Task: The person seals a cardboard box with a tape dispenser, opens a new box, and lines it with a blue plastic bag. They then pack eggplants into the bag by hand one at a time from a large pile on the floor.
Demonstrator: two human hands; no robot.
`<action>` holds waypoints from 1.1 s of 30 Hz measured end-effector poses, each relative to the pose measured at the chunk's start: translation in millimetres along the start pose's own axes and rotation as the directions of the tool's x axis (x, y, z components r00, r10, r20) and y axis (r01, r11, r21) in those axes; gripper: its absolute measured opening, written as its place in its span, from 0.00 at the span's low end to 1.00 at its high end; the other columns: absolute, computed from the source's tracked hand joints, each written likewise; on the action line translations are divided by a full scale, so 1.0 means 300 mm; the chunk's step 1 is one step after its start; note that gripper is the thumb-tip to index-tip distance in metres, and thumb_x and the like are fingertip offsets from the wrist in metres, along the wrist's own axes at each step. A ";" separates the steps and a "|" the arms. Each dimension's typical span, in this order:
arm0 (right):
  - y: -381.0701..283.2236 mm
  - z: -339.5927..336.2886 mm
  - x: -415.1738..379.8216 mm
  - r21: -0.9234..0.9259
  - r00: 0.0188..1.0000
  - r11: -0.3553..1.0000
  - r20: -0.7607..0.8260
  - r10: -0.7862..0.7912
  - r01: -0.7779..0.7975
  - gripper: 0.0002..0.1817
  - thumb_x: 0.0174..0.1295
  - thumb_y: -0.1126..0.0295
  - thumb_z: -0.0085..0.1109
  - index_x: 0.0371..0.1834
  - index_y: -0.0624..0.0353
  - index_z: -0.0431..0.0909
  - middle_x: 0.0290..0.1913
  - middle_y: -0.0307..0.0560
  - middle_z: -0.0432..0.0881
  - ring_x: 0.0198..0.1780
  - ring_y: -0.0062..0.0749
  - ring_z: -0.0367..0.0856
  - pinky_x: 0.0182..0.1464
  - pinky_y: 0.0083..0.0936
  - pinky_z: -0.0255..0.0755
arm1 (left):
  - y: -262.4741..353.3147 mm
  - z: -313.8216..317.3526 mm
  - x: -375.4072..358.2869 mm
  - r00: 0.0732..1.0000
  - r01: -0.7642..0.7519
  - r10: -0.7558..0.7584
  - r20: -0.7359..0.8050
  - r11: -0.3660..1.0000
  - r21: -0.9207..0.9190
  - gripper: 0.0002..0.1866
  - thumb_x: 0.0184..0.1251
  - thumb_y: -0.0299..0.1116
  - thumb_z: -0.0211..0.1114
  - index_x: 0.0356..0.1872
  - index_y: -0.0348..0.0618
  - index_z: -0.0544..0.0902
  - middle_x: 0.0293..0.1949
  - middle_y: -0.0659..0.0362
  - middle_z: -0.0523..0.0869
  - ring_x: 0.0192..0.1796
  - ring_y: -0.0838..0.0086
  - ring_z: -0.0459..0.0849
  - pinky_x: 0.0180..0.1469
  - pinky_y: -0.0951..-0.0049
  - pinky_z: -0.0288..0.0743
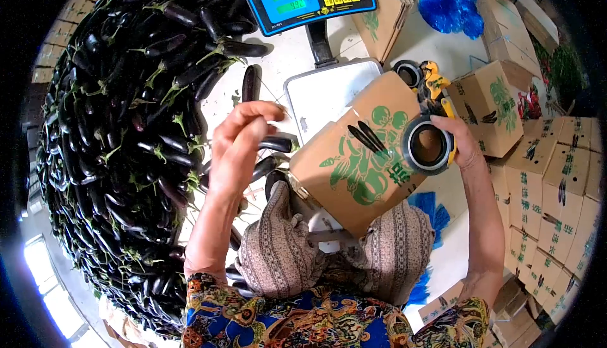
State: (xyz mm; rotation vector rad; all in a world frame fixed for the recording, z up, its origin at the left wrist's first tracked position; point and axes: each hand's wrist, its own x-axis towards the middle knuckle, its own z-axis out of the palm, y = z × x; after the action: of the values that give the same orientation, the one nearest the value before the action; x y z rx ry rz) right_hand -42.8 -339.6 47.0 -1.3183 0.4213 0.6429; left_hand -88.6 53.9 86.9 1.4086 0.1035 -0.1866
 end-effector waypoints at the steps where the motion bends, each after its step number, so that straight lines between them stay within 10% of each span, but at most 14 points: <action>1: -0.005 0.015 0.000 0.030 1.000 1.000 0.010 -0.007 0.007 0.19 0.59 0.64 0.60 0.49 0.65 0.79 0.41 0.45 0.86 0.39 0.29 0.86 0.45 0.25 0.81 | -0.164 -0.068 0.024 0.983 0.039 -0.050 -0.174 0.997 -0.067 0.13 0.70 0.36 0.60 0.47 0.38 0.81 0.45 0.56 0.85 0.47 0.70 0.81 0.54 0.70 0.72; 4: -0.013 0.032 0.003 -0.019 1.000 1.000 -0.030 0.007 -0.008 0.18 0.58 0.66 0.61 0.48 0.66 0.79 0.41 0.46 0.85 0.39 0.30 0.86 0.46 0.26 0.81 | -0.591 -0.173 -0.050 0.781 0.518 -0.540 -0.315 0.841 -0.158 0.39 0.66 0.66 0.52 0.65 0.42 0.68 0.64 0.45 0.71 0.66 0.56 0.69 0.67 0.45 0.59; 7: -0.017 0.071 0.004 -0.020 1.000 0.999 0.005 0.026 -0.026 0.19 0.57 0.65 0.61 0.50 0.66 0.78 0.42 0.46 0.85 0.42 0.29 0.85 0.48 0.26 0.80 | -0.791 -0.104 -0.087 0.592 0.731 -0.803 -0.064 0.569 -0.376 0.39 0.68 0.69 0.46 0.62 0.43 0.72 0.55 0.53 0.76 0.53 0.64 0.73 0.56 0.58 0.71; 9: 0.004 0.100 0.009 -0.020 1.000 1.000 -0.001 0.013 -0.013 0.19 0.57 0.66 0.61 0.51 0.65 0.77 0.43 0.46 0.84 0.43 0.29 0.84 0.49 0.26 0.80 | -0.717 -0.063 -0.079 0.627 0.703 -0.767 0.138 0.481 -0.525 0.38 0.72 0.66 0.41 0.63 0.40 0.71 0.58 0.51 0.78 0.56 0.61 0.77 0.58 0.60 0.74; 15: 0.038 0.154 0.026 0.018 0.996 0.998 0.056 -0.062 0.062 0.20 0.56 0.67 0.60 0.50 0.66 0.77 0.42 0.45 0.84 0.43 0.28 0.84 0.49 0.24 0.79 | -0.658 -0.150 0.004 0.685 0.526 -0.726 0.061 0.436 -0.730 0.23 0.74 0.40 0.40 0.55 0.32 0.74 0.50 0.49 0.83 0.53 0.59 0.82 0.58 0.59 0.77; 18: 0.019 0.160 -0.009 0.054 0.986 0.986 0.046 -0.161 0.158 0.22 0.55 0.68 0.59 0.52 0.67 0.76 0.42 0.45 0.84 0.43 0.29 0.84 0.51 0.25 0.78 | -0.506 -0.194 0.084 0.691 0.550 -0.720 -0.064 0.581 -0.600 0.19 0.72 0.40 0.46 0.48 0.34 0.75 0.45 0.47 0.83 0.49 0.59 0.82 0.54 0.59 0.78; 22: 0.020 0.087 -0.118 0.086 0.968 0.977 0.140 -0.207 0.196 0.26 0.52 0.71 0.60 0.57 0.66 0.74 0.48 0.47 0.83 0.48 0.30 0.83 0.54 0.27 0.76 | -0.372 -0.225 0.229 0.929 0.269 -0.351 -0.116 0.858 -0.437 0.12 0.67 0.33 0.52 0.49 0.41 0.73 0.42 0.53 0.80 0.44 0.67 0.82 0.52 0.63 0.82; 29: 0.083 0.009 -0.220 0.241 0.953 0.941 0.132 -0.273 0.236 0.35 0.48 0.69 0.60 0.64 0.66 0.69 0.56 0.50 0.80 0.58 0.38 0.78 0.64 0.33 0.68 | -0.233 -0.060 0.220 0.979 0.192 -0.195 -0.061 0.980 -0.056 0.16 0.68 0.39 0.55 0.53 0.45 0.72 0.42 0.58 0.77 0.44 0.73 0.78 0.51 0.71 0.75; 33: 0.060 0.014 -0.223 0.009 0.970 0.975 0.093 -0.224 0.224 0.37 0.48 0.65 0.62 0.63 0.70 0.69 0.58 0.54 0.79 0.59 0.39 0.78 0.65 0.34 0.69 | -0.271 -0.030 0.183 0.990 0.071 -0.062 -0.123 0.995 0.068 0.25 0.72 0.50 0.55 0.58 0.40 0.72 0.49 0.54 0.79 0.52 0.72 0.76 0.56 0.72 0.71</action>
State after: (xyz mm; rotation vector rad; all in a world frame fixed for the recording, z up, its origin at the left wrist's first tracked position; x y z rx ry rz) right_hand -105.4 -346.3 75.9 -1.3091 0.1918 0.5134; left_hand -50.0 46.7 -3.5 1.4891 0.2460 -0.1616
